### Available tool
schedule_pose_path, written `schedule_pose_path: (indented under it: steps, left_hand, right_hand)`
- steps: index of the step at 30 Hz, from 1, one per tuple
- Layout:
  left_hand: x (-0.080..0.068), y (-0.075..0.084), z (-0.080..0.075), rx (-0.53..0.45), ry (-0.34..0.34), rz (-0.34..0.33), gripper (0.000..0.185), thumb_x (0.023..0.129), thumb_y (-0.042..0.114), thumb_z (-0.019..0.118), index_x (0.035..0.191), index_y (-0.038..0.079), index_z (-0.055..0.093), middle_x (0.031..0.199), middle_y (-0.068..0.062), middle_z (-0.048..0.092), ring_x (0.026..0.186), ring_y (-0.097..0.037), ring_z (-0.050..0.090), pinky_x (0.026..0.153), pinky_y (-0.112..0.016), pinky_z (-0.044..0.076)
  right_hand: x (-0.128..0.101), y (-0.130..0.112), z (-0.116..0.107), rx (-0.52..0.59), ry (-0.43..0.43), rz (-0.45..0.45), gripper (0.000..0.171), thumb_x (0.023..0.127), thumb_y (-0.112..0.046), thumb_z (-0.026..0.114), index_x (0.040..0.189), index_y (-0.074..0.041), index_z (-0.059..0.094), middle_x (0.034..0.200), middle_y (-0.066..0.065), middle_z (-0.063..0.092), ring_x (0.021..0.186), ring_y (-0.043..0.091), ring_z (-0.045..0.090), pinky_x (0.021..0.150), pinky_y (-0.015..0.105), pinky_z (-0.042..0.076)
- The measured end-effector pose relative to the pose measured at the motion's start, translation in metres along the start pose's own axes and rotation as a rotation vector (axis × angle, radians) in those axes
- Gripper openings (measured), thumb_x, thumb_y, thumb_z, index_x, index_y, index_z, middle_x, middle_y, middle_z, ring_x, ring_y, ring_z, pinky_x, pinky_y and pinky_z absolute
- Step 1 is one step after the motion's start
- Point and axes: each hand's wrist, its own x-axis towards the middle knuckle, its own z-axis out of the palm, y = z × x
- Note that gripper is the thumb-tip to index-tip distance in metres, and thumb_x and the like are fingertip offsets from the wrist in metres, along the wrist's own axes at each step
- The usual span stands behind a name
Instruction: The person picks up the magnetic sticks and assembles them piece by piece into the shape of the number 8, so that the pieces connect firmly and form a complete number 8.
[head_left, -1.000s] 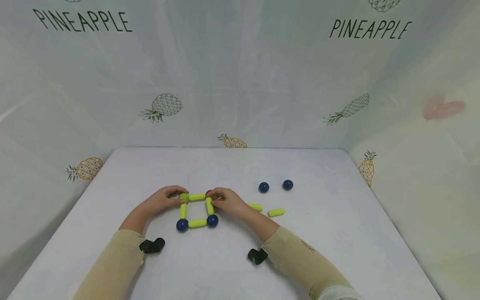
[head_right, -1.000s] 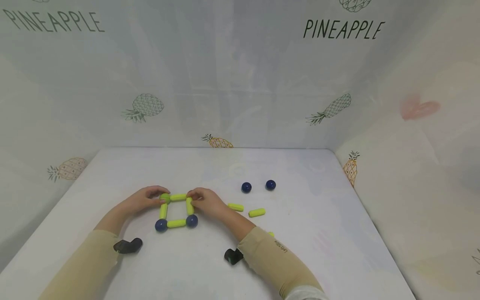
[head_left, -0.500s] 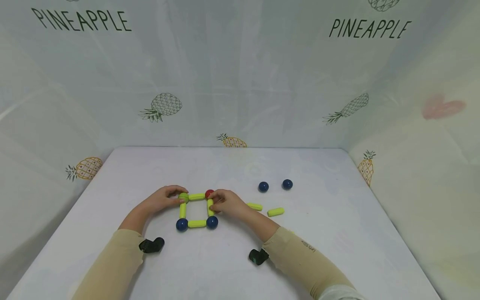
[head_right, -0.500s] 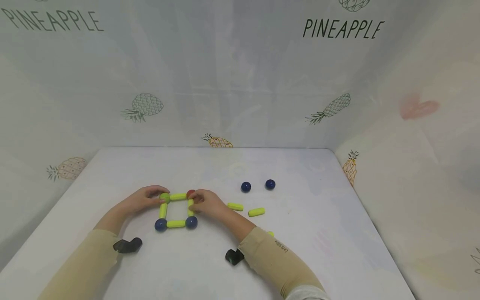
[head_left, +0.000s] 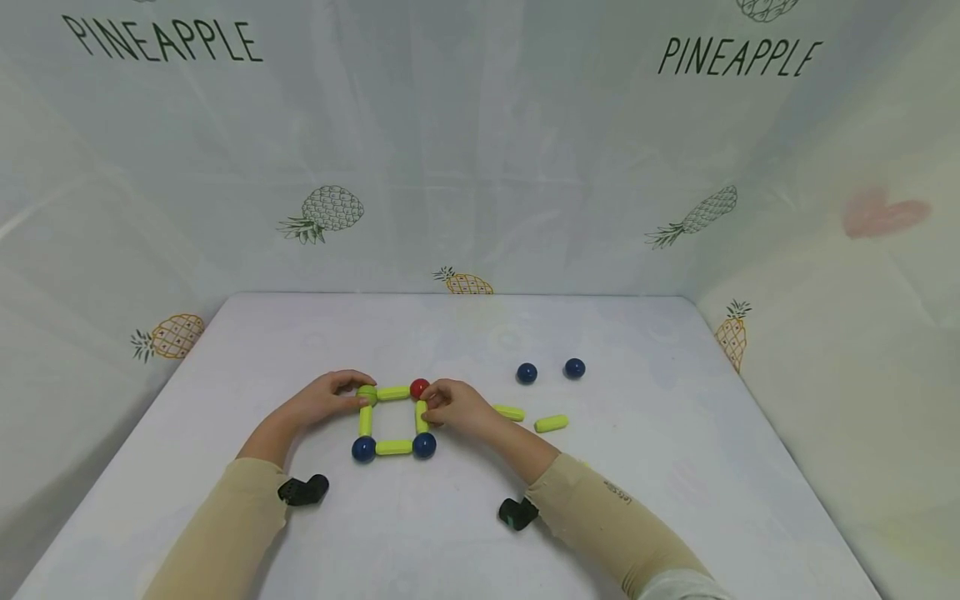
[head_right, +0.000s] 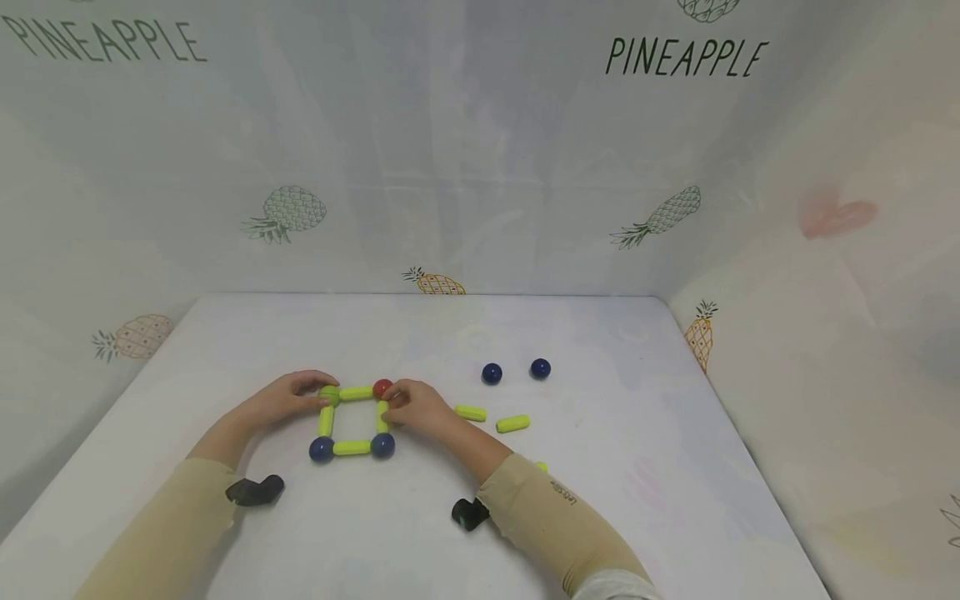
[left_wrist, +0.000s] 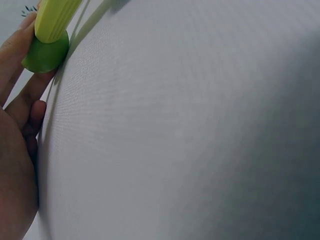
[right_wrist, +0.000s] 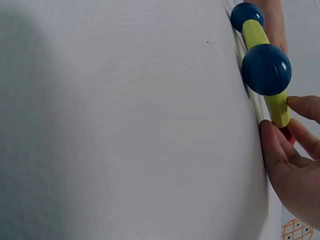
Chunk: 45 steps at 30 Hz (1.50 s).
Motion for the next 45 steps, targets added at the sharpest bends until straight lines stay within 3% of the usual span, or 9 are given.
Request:
schedule_pose_path:
  steps: [14, 22, 31, 37, 40, 45]
  left_hand:
    - [0.0, -0.006, 0.0, 0.015, 0.006, 0.013, 0.039, 0.08, 0.04, 0.065, 0.113, 0.021, 0.059, 0.125, -0.007, 0.048, 0.119, -0.029, 0.038, 0.097, -0.053, 0.026]
    - [-0.013, 0.023, -0.002, 0.0, 0.007, 0.039, 0.035, 0.085, 0.022, 0.062, 0.116, 0.008, 0.057, 0.125, -0.016, 0.047, 0.118, -0.037, 0.037, 0.095, -0.057, 0.026]
    - [-0.001, -0.003, 0.0, 0.026, 0.017, 0.026, 0.038, 0.081, 0.038, 0.064, 0.113, 0.02, 0.059, 0.124, -0.007, 0.049, 0.118, -0.029, 0.039, 0.096, -0.053, 0.028]
    - [0.001, -0.006, 0.0, 0.009, 0.012, 0.035, 0.039, 0.079, 0.041, 0.065, 0.112, 0.021, 0.06, 0.123, -0.006, 0.05, 0.119, -0.029, 0.038, 0.098, -0.052, 0.026]
    - [0.0, -0.002, 0.001, 0.022, 0.015, 0.036, 0.038, 0.081, 0.038, 0.064, 0.113, 0.019, 0.059, 0.123, -0.006, 0.05, 0.119, -0.029, 0.038, 0.098, -0.052, 0.027]
    - [-0.01, 0.019, 0.001, 0.014, 0.023, 0.042, 0.036, 0.084, 0.027, 0.063, 0.116, 0.011, 0.058, 0.124, -0.012, 0.049, 0.119, -0.033, 0.037, 0.097, -0.054, 0.026]
  right_hand:
    - [0.001, 0.002, 0.002, -0.002, 0.019, 0.019, 0.024, 0.077, -0.016, 0.071, 0.098, -0.011, 0.06, 0.08, 0.0, 0.058, 0.068, 0.012, 0.057, 0.06, 0.023, 0.048]
    - [0.003, -0.002, 0.009, -0.094, 0.067, 0.034, 0.027, 0.073, -0.024, 0.075, 0.093, -0.013, 0.061, 0.075, -0.002, 0.057, 0.063, 0.012, 0.053, 0.055, 0.023, 0.045]
    - [0.001, -0.009, 0.017, -0.215, 0.124, 0.069, 0.034, 0.069, -0.03, 0.078, 0.092, -0.014, 0.058, 0.071, -0.002, 0.055, 0.063, 0.012, 0.049, 0.054, 0.024, 0.041]
    - [0.0, -0.012, 0.021, -0.233, 0.143, 0.092, 0.032, 0.07, -0.027, 0.076, 0.092, -0.014, 0.058, 0.071, -0.002, 0.055, 0.062, 0.012, 0.05, 0.054, 0.024, 0.042]
    - [0.0, -0.011, 0.021, -0.218, 0.154, 0.09, 0.031, 0.071, -0.026, 0.076, 0.092, -0.013, 0.057, 0.071, -0.002, 0.055, 0.062, 0.012, 0.05, 0.054, 0.024, 0.042]
    - [-0.002, -0.009, 0.021, -0.182, 0.172, 0.07, 0.031, 0.072, -0.024, 0.075, 0.094, -0.012, 0.056, 0.071, -0.002, 0.055, 0.06, 0.012, 0.05, 0.052, 0.024, 0.041]
